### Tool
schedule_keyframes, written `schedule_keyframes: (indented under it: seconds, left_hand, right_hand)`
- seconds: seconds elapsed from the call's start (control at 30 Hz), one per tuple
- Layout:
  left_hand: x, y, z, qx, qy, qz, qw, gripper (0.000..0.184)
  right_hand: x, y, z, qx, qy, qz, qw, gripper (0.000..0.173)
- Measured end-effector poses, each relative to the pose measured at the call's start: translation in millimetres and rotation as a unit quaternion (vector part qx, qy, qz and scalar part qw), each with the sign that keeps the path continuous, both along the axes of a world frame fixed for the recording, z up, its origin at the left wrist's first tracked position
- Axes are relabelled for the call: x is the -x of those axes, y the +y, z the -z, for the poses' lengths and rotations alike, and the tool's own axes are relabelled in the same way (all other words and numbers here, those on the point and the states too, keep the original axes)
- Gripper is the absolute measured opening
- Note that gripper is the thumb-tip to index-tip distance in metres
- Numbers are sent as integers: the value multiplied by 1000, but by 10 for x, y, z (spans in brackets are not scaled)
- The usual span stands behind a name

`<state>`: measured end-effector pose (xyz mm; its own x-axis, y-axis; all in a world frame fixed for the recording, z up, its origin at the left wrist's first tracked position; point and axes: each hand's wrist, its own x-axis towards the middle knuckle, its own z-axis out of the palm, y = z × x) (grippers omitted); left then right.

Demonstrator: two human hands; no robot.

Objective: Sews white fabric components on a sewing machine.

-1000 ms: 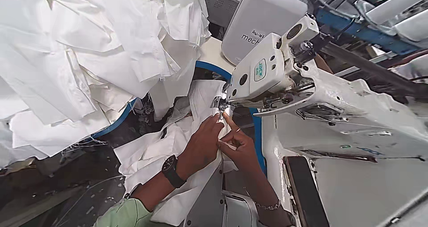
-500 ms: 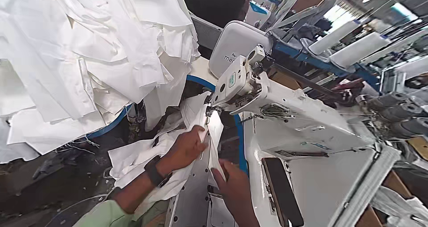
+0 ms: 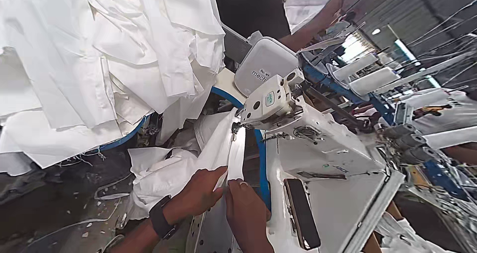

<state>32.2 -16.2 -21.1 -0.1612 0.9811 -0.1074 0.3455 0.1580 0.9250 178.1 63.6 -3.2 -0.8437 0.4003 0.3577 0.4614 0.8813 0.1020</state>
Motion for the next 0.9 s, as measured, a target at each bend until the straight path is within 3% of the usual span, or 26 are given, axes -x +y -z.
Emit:
schedule_keyframes:
  seconds: [0.13, 0.23, 0.33, 0.4, 0.5, 0.57, 0.7, 0.77, 0.83, 0.9]
  left_hand:
    - [25, 168, 189, -58, -51, -60, 995, 38]
    - [67, 318, 202, -74, -49, -82, 993, 37]
    - [94, 216, 124, -50, -25, -102, 993, 35]
    - [26, -126, 138, -20, 7, -111, 994, 28]
    - [20, -568, 495, 34, 66, -151, 986, 28]
    - [-92, -687, 731, -6, 80, -195, 978, 30]
    - [-317, -673, 408, -101, -31, -202, 974, 24]
    - [-250, -703, 371, -27, 81, -222, 971, 24]
    - [-70, -713, 496, 68, 202, -264, 941, 24]
    - [56, -790, 590, 83, 197, -315, 925, 19]
  right_hand:
    - [208, 155, 126, -9, 23, 5, 1000, 14]
    - [336, 284, 166, 49, 58, 26, 997, 9]
    - [321, 390, 81, 149, 57, 86, 983, 18]
    - [206, 478, -27, 226, 6, 145, 963, 21]
    - [288, 787, -152, 341, -119, 174, 916, 22]
    - [375, 984, -9, 360, -243, 167, 885, 23]
    - [379, 1000, 575, 419, -391, 105, 813, 49]
    - [365, 914, 659, 409, -442, 63, 796, 55]
    - [383, 904, 663, 373, -491, 27, 787, 54]
    - [340, 1029, 657, 390, -466, 17, 794, 45]
